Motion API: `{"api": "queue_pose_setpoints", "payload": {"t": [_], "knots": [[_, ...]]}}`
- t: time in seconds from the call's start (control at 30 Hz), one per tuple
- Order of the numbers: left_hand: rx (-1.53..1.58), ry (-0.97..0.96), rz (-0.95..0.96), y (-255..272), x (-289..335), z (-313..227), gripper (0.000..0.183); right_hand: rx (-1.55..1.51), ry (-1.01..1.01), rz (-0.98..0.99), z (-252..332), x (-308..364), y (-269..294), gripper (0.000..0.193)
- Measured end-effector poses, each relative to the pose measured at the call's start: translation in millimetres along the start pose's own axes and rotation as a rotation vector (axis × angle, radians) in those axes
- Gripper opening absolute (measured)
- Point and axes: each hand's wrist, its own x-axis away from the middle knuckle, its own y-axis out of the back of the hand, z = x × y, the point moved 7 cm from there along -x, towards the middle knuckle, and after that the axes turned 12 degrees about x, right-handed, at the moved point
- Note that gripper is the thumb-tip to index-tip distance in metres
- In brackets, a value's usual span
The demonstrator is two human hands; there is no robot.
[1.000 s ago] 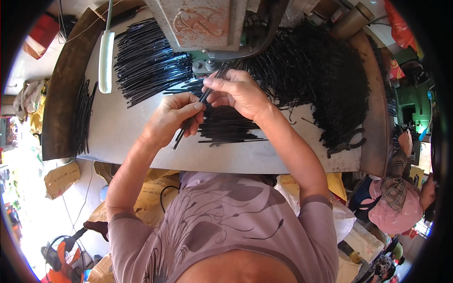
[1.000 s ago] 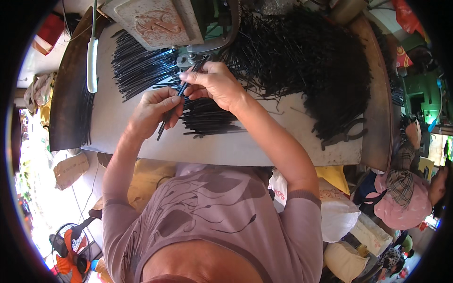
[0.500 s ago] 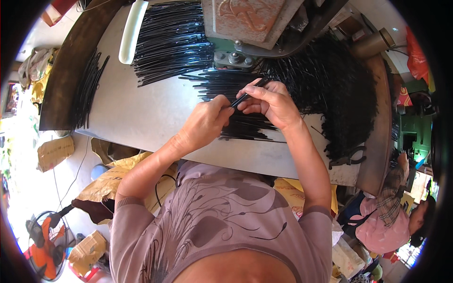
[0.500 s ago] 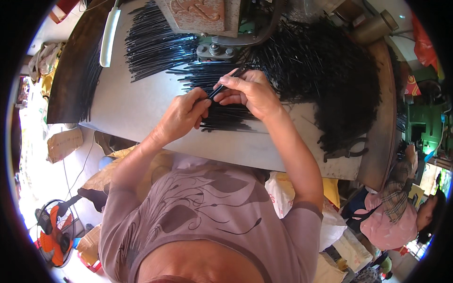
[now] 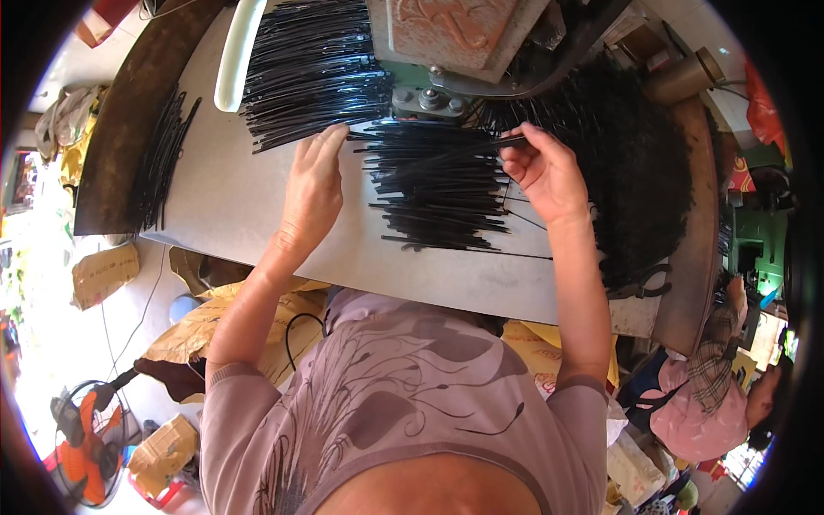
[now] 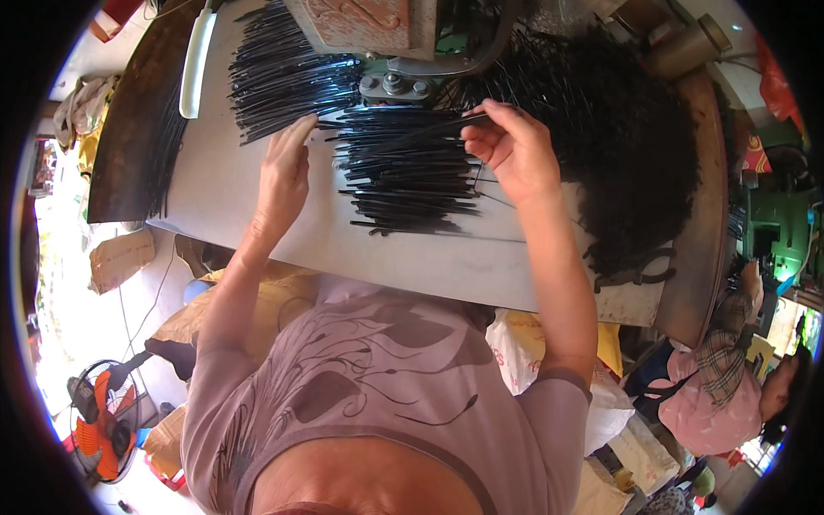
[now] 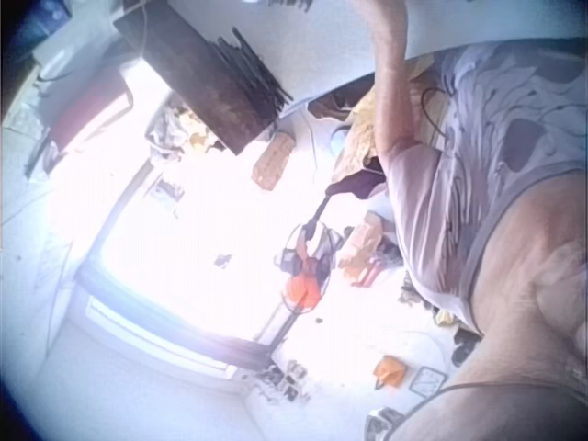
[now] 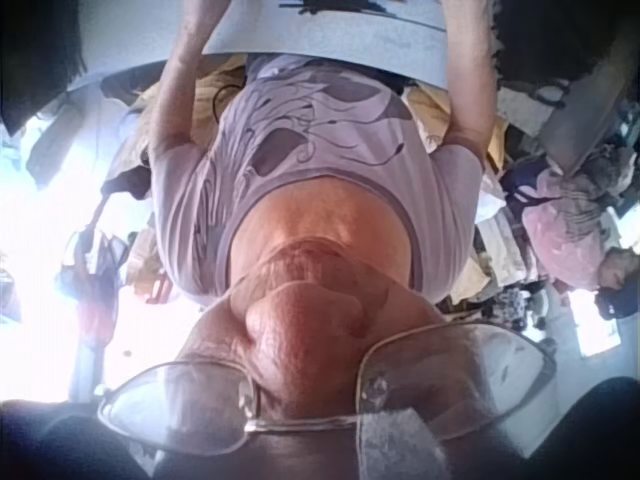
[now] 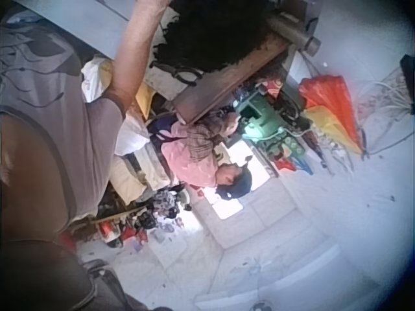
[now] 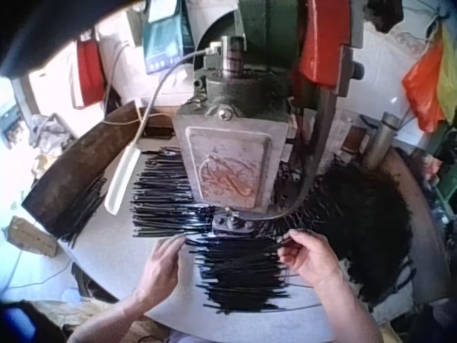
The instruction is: The person assembles small black plastic components using a mechanical bench press.
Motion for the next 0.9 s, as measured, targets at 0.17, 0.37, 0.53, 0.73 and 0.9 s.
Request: {"api": "queue_pose_setpoints", "payload": {"t": [0.17,0.37,0.53,0.73,0.9], "knots": [[-0.330,-0.079,0.064,-16.6,5.1,-1.1,0.036,-0.145,0.034,-0.087,0.3,-0.9,21.9,0.013],[-0.219,-0.082,0.082,-24.2,8.3,-8.9,0.039,-0.221,0.050,-0.135,0.8,-2.7,34.6,0.014],[0.092,0.067,0.006,-25.8,10.3,-13.0,0.043,-0.220,0.061,-0.159,0.8,-2.8,30.3,0.013],[0.251,0.158,-0.131,-8.2,2.5,-6.8,0.040,-0.239,0.106,-0.199,2.6,-9.5,17.7,0.012],[0.485,0.200,-0.065,-19.8,-12.8,-31.0,0.018,-0.280,0.119,-0.161,-3.4,-27.0,-2.3,0.011]]}}
